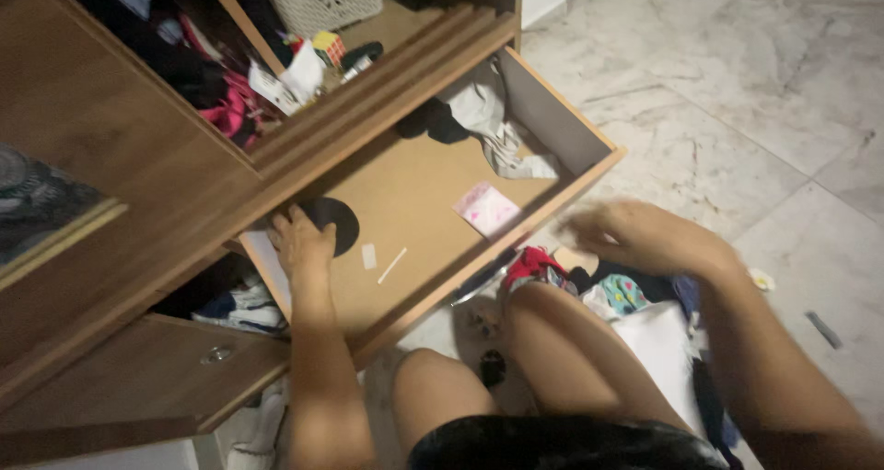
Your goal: The person kneels in front of a wooden dresser and removes various garments from an open drawer, placing them on the floor. They then pick up the clothes from the floor and place them back into the drawer, repeating this process with multiple items.
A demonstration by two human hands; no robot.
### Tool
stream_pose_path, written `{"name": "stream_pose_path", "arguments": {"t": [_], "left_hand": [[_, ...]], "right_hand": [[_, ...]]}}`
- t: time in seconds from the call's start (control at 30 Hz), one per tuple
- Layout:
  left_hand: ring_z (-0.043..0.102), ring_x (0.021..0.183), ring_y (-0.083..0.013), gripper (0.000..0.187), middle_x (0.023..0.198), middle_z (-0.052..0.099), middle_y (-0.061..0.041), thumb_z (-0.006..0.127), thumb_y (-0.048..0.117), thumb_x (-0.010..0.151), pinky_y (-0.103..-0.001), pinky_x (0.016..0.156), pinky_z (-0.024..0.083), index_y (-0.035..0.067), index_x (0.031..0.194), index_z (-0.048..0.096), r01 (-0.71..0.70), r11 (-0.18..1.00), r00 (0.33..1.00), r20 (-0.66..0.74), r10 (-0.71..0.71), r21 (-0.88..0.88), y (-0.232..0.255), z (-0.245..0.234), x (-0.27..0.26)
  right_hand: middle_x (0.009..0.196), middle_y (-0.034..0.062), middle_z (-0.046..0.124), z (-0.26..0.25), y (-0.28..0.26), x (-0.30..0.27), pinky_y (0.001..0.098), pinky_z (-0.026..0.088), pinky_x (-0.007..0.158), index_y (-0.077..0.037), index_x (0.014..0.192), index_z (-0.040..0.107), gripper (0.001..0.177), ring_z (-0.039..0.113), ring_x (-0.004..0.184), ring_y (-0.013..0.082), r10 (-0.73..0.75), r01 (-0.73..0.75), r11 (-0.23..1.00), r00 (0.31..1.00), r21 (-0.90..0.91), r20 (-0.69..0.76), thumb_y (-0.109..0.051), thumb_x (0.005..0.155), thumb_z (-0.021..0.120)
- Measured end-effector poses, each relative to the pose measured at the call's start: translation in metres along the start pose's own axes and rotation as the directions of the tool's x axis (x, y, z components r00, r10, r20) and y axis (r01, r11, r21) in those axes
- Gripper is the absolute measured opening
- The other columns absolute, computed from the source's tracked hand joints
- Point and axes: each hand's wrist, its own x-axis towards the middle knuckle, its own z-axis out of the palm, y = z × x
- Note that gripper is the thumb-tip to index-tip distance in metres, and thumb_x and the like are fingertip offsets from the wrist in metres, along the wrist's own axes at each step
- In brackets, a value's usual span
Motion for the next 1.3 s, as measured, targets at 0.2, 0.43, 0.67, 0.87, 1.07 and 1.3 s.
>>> {"name": "stream_pose_path", "arguments": {"t": [0.2, 0.43, 0.67, 0.87, 1.07, 1.3], "left_hand": [[0.072, 0.117, -0.0311, 0.044, 0.125, 0.073, -0.02, 0.074, 0.023, 0.083, -0.042, 0.102, 0.057, 0.01, 0.125, 0.07, -0.159, 0.938, 0.86, 0.423, 0.284, -0.308, 0.055, -0.009, -0.021], [0.062, 0.123, -0.0369, 0.034, 0.128, 0.065, -0.022, 0.07, 0.003, 0.083, -0.044, 0.101, 0.053, 0.003, 0.117, 0.067, -0.394, 0.914, 0.739, 0.625, 0.252, 0.098, 0.077, 0.032, -0.05], [0.068, 0.113, -0.0395, 0.029, 0.118, 0.071, -0.022, 0.059, -0.002, 0.091, -0.052, 0.093, 0.055, 0.005, 0.119, 0.062, -0.445, 0.896, 0.746, 0.559, 0.362, 0.014, 0.071, 0.039, -0.062], [0.074, 0.096, -0.0283, 0.027, 0.104, 0.076, -0.02, 0.074, 0.007, 0.082, -0.04, 0.087, 0.058, 0.004, 0.109, 0.069, -0.203, 0.947, 0.723, 0.615, 0.315, -0.248, 0.081, 0.007, -0.054], [0.074, 0.084, -0.0128, 0.018, 0.096, 0.074, -0.008, 0.063, -0.002, 0.091, -0.026, 0.074, 0.062, -0.002, 0.108, 0.068, 0.319, 0.214, 0.832, 0.381, 0.404, -0.923, 0.109, -0.026, -0.054], [0.071, 0.086, -0.0112, 0.022, 0.102, 0.076, -0.008, 0.064, -0.001, 0.094, -0.025, 0.074, 0.056, -0.004, 0.115, 0.071, 0.273, 0.039, 0.848, 0.26, 0.462, -0.961, 0.14, -0.062, -0.098]], "right_hand": [[0.098, 0.0113, 0.073, 0.044, 0.027, 0.15, 0.0431, 0.054, 0.083, -0.013, 0.109, 0.073, 0.019, 0.07, 0.095, 0.0313, -0.157, 0.152, 0.985, 0.987, -0.087, -0.047, -0.022, 0.095, 0.063], [0.134, 0.0129, 0.054, 0.103, 0.053, 0.236, 0.0428, 0.054, 0.093, -0.019, 0.147, 0.042, 0.098, 0.059, 0.121, 0.034, -0.006, 0.155, 0.915, 0.929, -0.374, 0.37, -0.002, 0.063, 0.091], [0.117, 0.0138, 0.073, 0.118, 0.059, 0.229, 0.0417, 0.062, 0.087, -0.004, 0.127, 0.069, 0.048, 0.075, 0.106, 0.0301, 0.315, -0.21, 0.931, 0.876, -0.298, 0.366, -0.021, 0.083, 0.078], [0.106, 0.0104, 0.075, 0.093, 0.049, 0.225, 0.0345, 0.055, 0.088, -0.005, 0.112, 0.075, 0.043, 0.07, 0.098, 0.0225, -0.021, 0.125, 0.918, 0.963, -0.375, 0.27, -0.027, 0.077, 0.087], [0.1, 0.0064, 0.077, 0.068, 0.016, 0.171, 0.0302, 0.053, 0.075, -0.003, 0.116, 0.075, 0.039, 0.068, 0.089, 0.0141, -0.067, 0.092, 0.691, 0.996, 0.717, -0.063, -0.031, 0.09, 0.078], [0.115, 0.0049, 0.076, 0.07, -0.036, 0.119, 0.0262, 0.061, 0.09, -0.004, 0.127, 0.064, 0.043, 0.074, 0.102, 0.0108, -0.011, -0.051, -0.036, 0.999, 0.998, 0.051, -0.018, 0.088, 0.076]]}}
